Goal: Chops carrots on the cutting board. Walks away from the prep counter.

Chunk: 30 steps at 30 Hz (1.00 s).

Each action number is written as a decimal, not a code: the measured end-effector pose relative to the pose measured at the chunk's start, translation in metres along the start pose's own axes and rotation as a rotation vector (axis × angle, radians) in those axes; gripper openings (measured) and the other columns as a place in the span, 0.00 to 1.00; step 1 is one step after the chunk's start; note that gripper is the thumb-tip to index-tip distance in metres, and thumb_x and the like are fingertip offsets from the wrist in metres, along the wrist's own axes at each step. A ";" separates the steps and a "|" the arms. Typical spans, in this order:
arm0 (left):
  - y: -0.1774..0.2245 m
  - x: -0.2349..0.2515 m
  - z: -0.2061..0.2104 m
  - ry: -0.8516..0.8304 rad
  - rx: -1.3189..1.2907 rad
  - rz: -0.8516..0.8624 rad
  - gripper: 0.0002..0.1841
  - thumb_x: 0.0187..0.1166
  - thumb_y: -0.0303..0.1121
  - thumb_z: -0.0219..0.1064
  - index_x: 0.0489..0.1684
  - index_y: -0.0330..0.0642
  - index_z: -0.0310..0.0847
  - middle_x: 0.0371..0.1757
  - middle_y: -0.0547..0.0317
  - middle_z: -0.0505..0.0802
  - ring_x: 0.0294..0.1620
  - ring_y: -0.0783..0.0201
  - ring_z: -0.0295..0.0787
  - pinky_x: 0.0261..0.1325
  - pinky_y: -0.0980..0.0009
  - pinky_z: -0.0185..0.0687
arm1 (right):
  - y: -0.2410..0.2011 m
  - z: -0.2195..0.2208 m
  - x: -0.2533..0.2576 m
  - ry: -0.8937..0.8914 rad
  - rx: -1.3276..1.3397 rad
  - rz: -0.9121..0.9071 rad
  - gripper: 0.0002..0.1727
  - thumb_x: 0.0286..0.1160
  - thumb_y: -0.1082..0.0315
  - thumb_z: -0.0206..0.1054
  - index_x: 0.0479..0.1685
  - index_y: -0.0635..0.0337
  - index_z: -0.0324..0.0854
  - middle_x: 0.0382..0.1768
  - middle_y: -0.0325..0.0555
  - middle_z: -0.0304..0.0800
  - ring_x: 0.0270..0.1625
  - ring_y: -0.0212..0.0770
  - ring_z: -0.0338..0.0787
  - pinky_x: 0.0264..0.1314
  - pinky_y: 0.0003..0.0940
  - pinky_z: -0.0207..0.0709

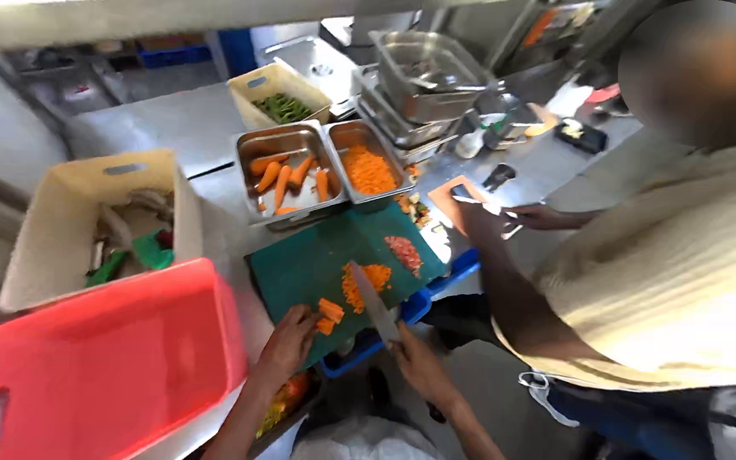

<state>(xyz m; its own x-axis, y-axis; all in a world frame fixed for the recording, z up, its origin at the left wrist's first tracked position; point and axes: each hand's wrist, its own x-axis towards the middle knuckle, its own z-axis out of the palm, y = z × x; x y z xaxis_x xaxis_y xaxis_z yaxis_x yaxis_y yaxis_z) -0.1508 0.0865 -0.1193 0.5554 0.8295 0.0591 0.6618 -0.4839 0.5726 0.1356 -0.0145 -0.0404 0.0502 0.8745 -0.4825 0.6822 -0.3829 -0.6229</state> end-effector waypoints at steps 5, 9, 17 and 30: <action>0.006 0.004 -0.006 -0.035 0.039 -0.100 0.14 0.78 0.38 0.71 0.57 0.46 0.89 0.63 0.47 0.88 0.70 0.46 0.83 0.75 0.49 0.80 | 0.038 0.002 -0.012 -0.044 0.061 -0.005 0.25 0.92 0.55 0.55 0.82 0.54 0.68 0.50 0.55 0.91 0.51 0.53 0.93 0.58 0.56 0.86; 0.013 -0.004 -0.009 0.049 -0.061 -0.296 0.16 0.79 0.38 0.72 0.59 0.39 0.86 0.55 0.48 0.92 0.57 0.51 0.91 0.66 0.48 0.86 | 0.061 -0.008 -0.013 -0.066 0.120 -0.051 0.24 0.92 0.56 0.55 0.81 0.55 0.68 0.51 0.56 0.91 0.52 0.53 0.93 0.59 0.57 0.85; 0.028 0.052 -0.020 0.261 0.071 -0.743 0.24 0.79 0.47 0.73 0.66 0.42 0.85 0.62 0.41 0.91 0.64 0.41 0.88 0.69 0.37 0.80 | 0.101 -0.032 -0.011 -0.126 0.120 -0.036 0.30 0.92 0.54 0.55 0.89 0.51 0.61 0.51 0.55 0.90 0.47 0.51 0.93 0.54 0.54 0.87; 0.043 0.043 0.003 -0.038 0.157 -0.111 0.11 0.82 0.33 0.68 0.56 0.53 0.93 0.62 0.55 0.92 0.72 0.52 0.83 0.77 0.52 0.78 | 0.102 -0.024 -0.022 -0.117 0.222 0.005 0.25 0.91 0.53 0.56 0.82 0.53 0.67 0.33 0.47 0.88 0.28 0.43 0.89 0.32 0.43 0.88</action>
<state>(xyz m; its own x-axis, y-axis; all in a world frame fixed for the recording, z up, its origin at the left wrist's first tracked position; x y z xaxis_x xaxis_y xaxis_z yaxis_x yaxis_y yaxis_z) -0.0969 0.1000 -0.0944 0.4913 0.8705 -0.0299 0.7888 -0.4301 0.4391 0.2215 -0.0660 -0.0790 -0.0401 0.8368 -0.5460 0.5044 -0.4548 -0.7340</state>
